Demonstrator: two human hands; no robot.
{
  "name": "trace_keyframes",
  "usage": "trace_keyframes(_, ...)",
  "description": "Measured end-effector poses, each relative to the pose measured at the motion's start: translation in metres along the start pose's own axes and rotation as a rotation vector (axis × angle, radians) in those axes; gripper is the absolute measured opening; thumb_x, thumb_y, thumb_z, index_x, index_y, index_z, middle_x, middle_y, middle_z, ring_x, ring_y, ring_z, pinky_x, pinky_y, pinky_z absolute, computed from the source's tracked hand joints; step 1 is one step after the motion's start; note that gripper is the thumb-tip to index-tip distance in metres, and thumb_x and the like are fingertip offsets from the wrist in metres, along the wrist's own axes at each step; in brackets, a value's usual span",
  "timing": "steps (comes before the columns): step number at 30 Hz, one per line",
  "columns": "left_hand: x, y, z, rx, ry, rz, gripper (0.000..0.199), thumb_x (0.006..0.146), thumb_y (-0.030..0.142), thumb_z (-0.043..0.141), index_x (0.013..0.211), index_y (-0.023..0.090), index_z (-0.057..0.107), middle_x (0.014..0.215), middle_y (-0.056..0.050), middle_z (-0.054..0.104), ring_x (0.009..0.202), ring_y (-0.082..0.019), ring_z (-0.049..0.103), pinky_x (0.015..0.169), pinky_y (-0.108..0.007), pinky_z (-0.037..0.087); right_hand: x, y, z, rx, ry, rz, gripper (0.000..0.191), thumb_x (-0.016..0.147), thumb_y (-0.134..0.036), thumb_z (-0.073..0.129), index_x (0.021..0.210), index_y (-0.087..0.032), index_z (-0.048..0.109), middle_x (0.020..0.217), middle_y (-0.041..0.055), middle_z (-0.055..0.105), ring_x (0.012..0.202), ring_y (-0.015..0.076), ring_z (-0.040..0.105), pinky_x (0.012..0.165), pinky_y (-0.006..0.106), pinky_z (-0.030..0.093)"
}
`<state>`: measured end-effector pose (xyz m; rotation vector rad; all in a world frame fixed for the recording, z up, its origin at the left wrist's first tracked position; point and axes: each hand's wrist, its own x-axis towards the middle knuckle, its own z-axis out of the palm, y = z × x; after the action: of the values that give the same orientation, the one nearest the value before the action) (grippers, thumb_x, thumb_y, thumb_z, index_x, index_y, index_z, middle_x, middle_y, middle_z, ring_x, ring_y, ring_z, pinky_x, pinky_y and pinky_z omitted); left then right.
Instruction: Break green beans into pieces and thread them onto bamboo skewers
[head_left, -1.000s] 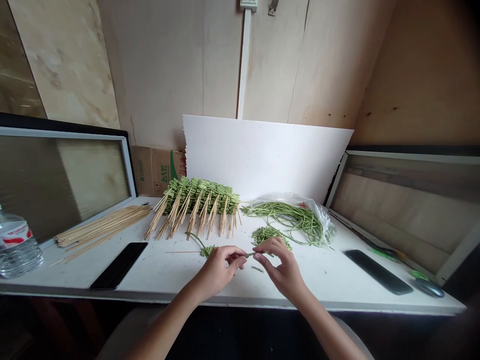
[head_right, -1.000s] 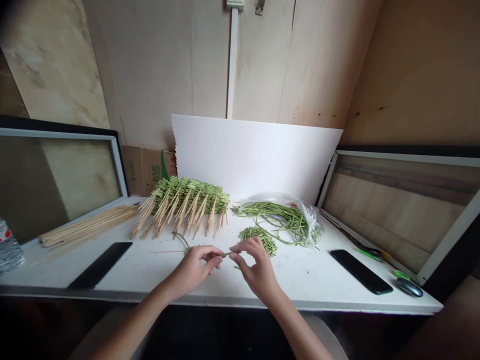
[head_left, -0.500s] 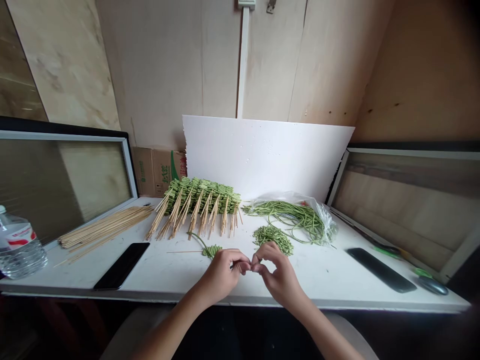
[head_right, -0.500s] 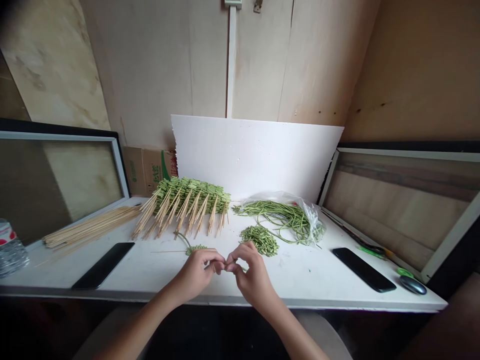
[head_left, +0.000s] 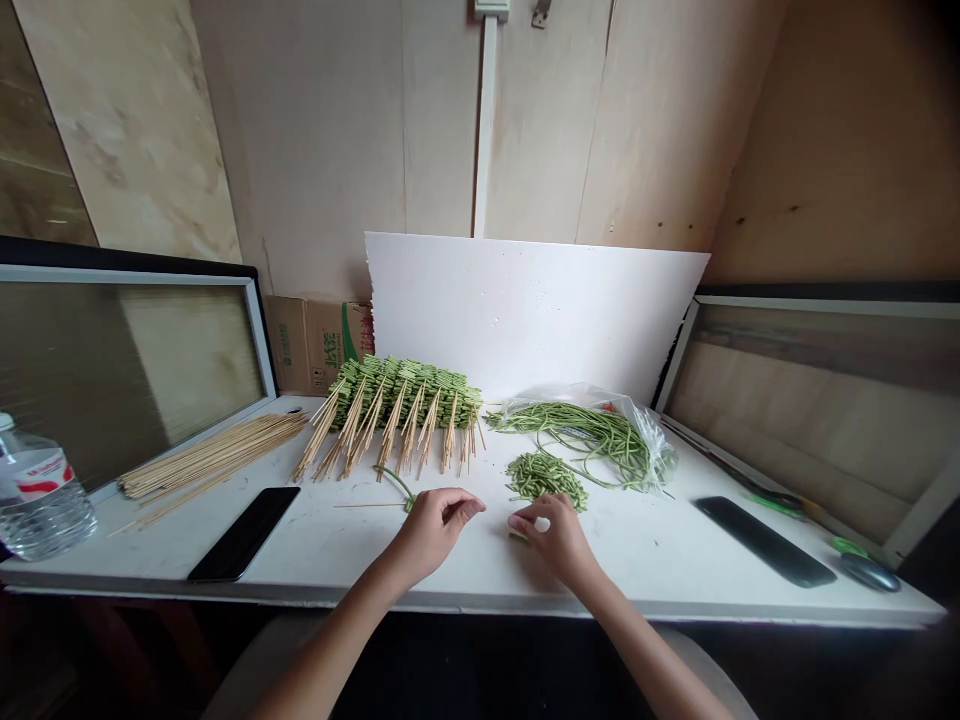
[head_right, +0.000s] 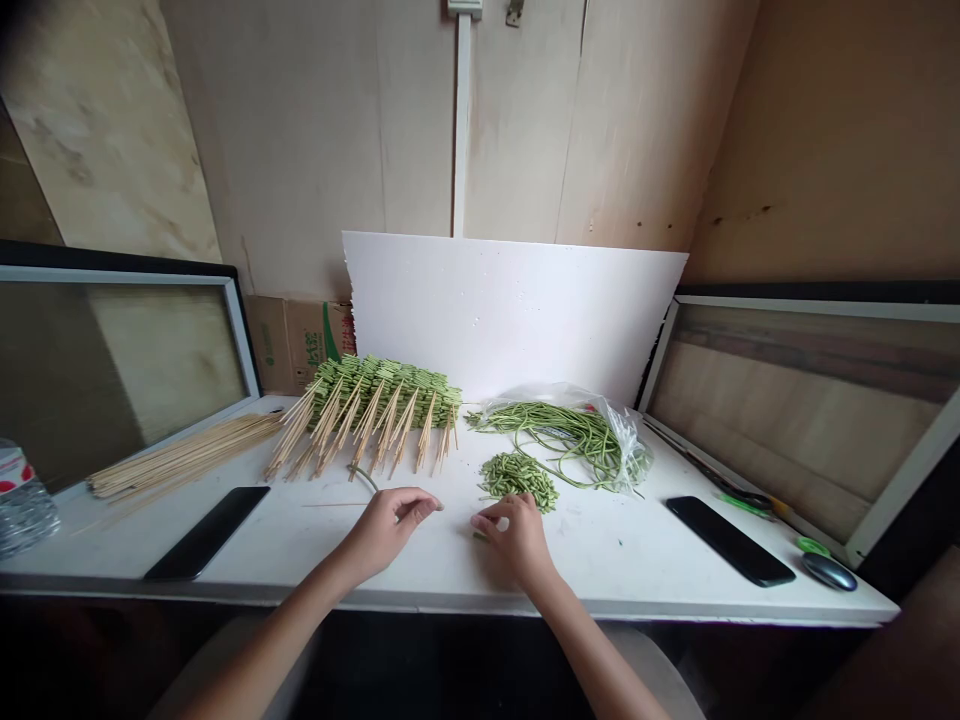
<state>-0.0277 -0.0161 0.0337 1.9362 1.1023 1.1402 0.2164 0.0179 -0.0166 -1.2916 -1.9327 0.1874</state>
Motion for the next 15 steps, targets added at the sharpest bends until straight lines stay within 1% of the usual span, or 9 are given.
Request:
trace_keyframes(2,0.0,0.002,0.002,0.046,0.004,0.035,0.043,0.104,0.049,0.048,0.103,0.019,0.08,0.101,-0.009,0.077,0.098,-0.024,0.069,0.088,-0.032,0.052,-0.002,0.014,0.009,-0.03,-0.021,-0.009,0.045,0.092,-0.062,0.061,0.08,-0.025,0.084,0.076,0.0093,0.071,0.086,0.0301,0.059,0.078,0.043,0.05)
trace_keyframes(4,-0.001,0.004,0.002,0.062,-0.01,0.058,0.044,0.106,0.046,0.043,0.112,0.02,0.078,0.111,-0.009,0.075,0.106,-0.024,0.068,0.096,-0.034,0.05,-0.003,0.02,0.013,-0.043,-0.039,-0.005,0.048,0.094,-0.061,0.058,0.078,-0.023,0.083,0.075,0.0088,0.072,0.085,0.029,0.061,0.08,0.042,0.05)
trace_keyframes(7,-0.004,0.006,-0.002,0.068,-0.049,0.044,0.043,0.107,0.042,0.041,0.128,0.021,0.072,0.127,-0.011,0.068,0.117,-0.024,0.064,0.104,-0.035,0.047,-0.003,0.018,0.011,-0.008,-0.071,0.035,0.055,0.099,-0.061,0.05,0.076,-0.022,0.081,0.076,0.009,0.074,0.088,0.0288,0.063,0.083,0.041,0.049)
trace_keyframes(9,-0.005,0.008,-0.005,0.082,-0.085,0.014,0.043,0.107,0.041,0.041,0.136,0.022,0.067,0.13,-0.011,0.065,0.118,-0.024,0.062,0.105,-0.035,0.047,-0.001,0.015,0.008,0.047,-0.089,0.077,0.059,0.1,-0.063,0.045,0.079,-0.022,0.081,0.078,0.0103,0.075,0.093,0.0306,0.063,0.085,0.042,0.049)
trace_keyframes(10,-0.006,0.009,-0.006,0.085,-0.105,0.001,0.044,0.107,0.04,0.04,0.138,0.023,0.065,0.129,-0.011,0.064,0.117,-0.023,0.062,0.105,-0.035,0.047,-0.001,0.013,0.006,0.075,-0.091,0.098,0.06,0.1,-0.064,0.044,0.08,-0.021,0.081,0.079,0.0109,0.075,0.096,0.0315,0.063,0.085,0.043,0.049)
trace_keyframes(12,-0.007,0.012,-0.007,0.08,-0.148,-0.012,0.044,0.107,0.04,0.041,0.142,0.025,0.063,0.122,-0.01,0.065,0.109,-0.022,0.063,0.101,-0.035,0.049,0.001,0.006,-0.001,0.139,-0.082,0.12,0.062,0.101,-0.065,0.041,0.083,-0.02,0.081,0.081,0.0115,0.076,0.098,0.0322,0.063,0.085,0.044,0.05)
trace_keyframes(14,-0.008,0.013,-0.005,0.056,-0.16,-0.016,0.043,0.106,0.04,0.045,0.142,0.026,0.062,0.114,-0.008,0.066,0.094,-0.019,0.064,0.094,-0.035,0.051,0.002,-0.004,-0.009,0.236,-0.083,0.093,0.062,0.102,-0.064,0.039,0.087,-0.02,0.08,0.088,0.0115,0.076,0.099,0.0308,0.064,0.085,0.044,0.051)
trace_keyframes(15,-0.008,0.013,-0.003,0.033,-0.15,-0.026,0.042,0.104,0.039,0.049,0.142,0.026,0.062,0.111,-0.007,0.066,0.085,-0.017,0.064,0.09,-0.034,0.052,0.003,-0.011,-0.014,0.297,-0.102,0.065,0.059,0.102,-0.063,0.04,0.092,-0.02,0.08,0.093,0.0112,0.077,0.099,0.0293,0.066,0.084,0.042,0.052)
